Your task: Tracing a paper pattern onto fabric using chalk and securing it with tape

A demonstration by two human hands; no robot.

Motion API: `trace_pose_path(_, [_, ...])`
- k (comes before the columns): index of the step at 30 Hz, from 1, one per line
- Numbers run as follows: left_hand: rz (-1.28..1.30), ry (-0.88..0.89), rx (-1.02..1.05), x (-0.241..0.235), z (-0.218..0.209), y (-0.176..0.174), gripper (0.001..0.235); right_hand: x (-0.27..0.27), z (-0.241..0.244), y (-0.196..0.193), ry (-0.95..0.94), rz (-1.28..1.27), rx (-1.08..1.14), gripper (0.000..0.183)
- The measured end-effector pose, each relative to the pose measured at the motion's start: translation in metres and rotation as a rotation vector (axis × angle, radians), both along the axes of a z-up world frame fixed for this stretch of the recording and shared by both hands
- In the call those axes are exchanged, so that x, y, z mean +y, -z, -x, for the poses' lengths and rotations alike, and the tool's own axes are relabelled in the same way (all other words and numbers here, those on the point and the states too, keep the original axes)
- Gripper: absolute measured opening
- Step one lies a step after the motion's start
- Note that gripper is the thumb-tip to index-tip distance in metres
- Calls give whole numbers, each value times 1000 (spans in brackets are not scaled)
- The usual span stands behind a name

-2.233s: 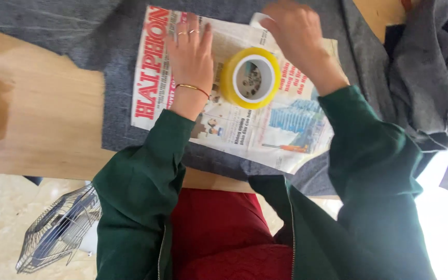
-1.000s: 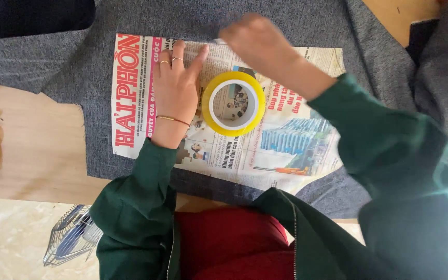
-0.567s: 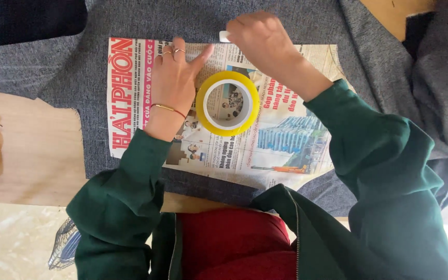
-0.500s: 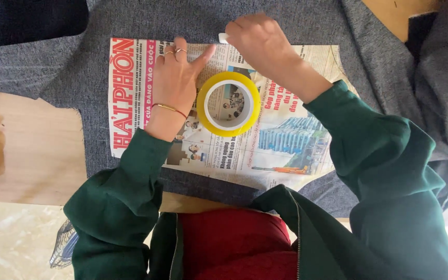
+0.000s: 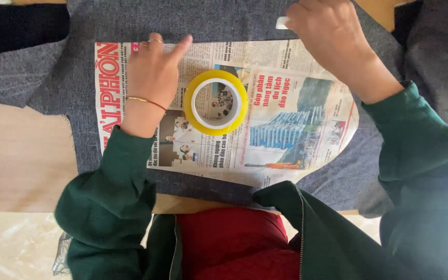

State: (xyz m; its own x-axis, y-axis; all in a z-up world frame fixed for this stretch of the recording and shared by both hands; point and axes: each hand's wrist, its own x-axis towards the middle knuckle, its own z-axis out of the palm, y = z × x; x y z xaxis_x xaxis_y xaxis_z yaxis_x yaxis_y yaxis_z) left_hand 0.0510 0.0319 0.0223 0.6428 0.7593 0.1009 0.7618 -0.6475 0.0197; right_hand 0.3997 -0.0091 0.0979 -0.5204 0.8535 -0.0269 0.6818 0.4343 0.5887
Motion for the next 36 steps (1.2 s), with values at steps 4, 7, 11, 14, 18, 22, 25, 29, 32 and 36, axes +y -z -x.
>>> trace_pose_path(4, [-33,-51,-208,-20,-58,-27,43,3,0,28,-39,88,289,10])
trace_pose_path(7, [232,-23,-56,-63,-139,-26,58,14,7,62,-42,111,493,31])
trace_pose_path(11, [146,-62,72,-94,-189,15,71,21,17,86,-69,63,520,38])
trace_pose_path(14, [119,-64,204,-100,-192,23,89,20,22,83,-71,151,525,35])
trace_pose_path(18, [111,-60,205,-97,-187,19,54,20,23,90,-77,148,533,34])
trace_pose_path(22, [120,-70,153,-98,-188,31,48,15,18,95,-166,85,457,37])
trace_pose_path(25, [86,-75,128,-96,-185,32,48,6,10,77,-188,80,473,30])
trace_pose_path(29, [104,-72,151,-97,-183,31,49,-9,-14,38,-27,128,182,32])
trace_pose_path(32, [99,-79,189,-101,-190,24,45,-14,-32,22,-18,-84,-171,35])
trace_pose_path(36, [97,-55,208,-103,-212,26,70,-8,-29,44,-19,-23,181,20])
